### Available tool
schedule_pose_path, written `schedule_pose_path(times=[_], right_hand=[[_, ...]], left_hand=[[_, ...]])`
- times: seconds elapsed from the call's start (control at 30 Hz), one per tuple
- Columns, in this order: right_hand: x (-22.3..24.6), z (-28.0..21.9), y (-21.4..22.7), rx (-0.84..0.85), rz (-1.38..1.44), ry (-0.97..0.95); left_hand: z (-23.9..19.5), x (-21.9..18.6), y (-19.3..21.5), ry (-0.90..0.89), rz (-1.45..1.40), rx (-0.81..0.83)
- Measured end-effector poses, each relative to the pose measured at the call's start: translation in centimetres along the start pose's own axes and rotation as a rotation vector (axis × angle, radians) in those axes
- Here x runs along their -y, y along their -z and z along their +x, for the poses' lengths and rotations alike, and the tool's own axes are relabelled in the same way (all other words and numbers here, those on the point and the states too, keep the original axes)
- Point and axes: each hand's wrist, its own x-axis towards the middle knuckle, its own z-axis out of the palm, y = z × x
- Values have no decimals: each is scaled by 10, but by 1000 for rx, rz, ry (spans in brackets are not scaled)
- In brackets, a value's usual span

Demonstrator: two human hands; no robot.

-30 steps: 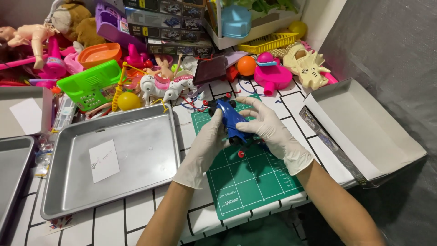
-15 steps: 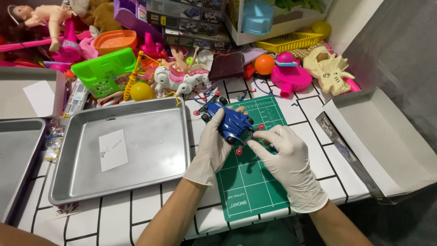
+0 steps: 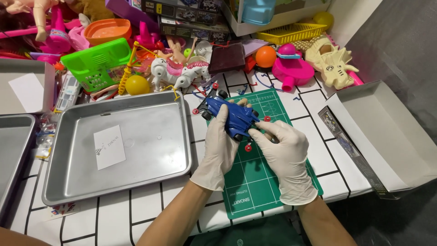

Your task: Assembling a toy car chassis using a screwdriver and installing batteries on a workspace.

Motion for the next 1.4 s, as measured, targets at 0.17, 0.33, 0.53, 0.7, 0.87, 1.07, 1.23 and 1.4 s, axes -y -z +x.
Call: schedule_pose_path(times=[0.17, 0.33, 0.53, 0.7, 0.87, 1.07, 1.23, 1.4], right_hand=[[6, 0, -5, -36, 110, -68], [15, -1, -4, -83, 90, -40], [17, -1, -2, -111, 89, 83], [16, -1, 2, -96, 9, 197], [-12, -5, -5, -34, 230, -124], [8, -6, -1, -78, 104, 46], [6, -6, 14, -87, 8, 145], [5, -16, 37, 214, -163, -86]], left_hand=[[5, 6, 7, -22, -14, 24], [1, 7, 4, -17, -13, 36], [2, 9, 3, -10, -59, -20], [4, 11, 8, 3, -58, -5], [-1, 10, 0, 31, -20, -68], [0, 12, -2, 26, 17, -94], [0, 5, -2, 9, 42, -129], [6, 0, 6, 18, 20, -133]])
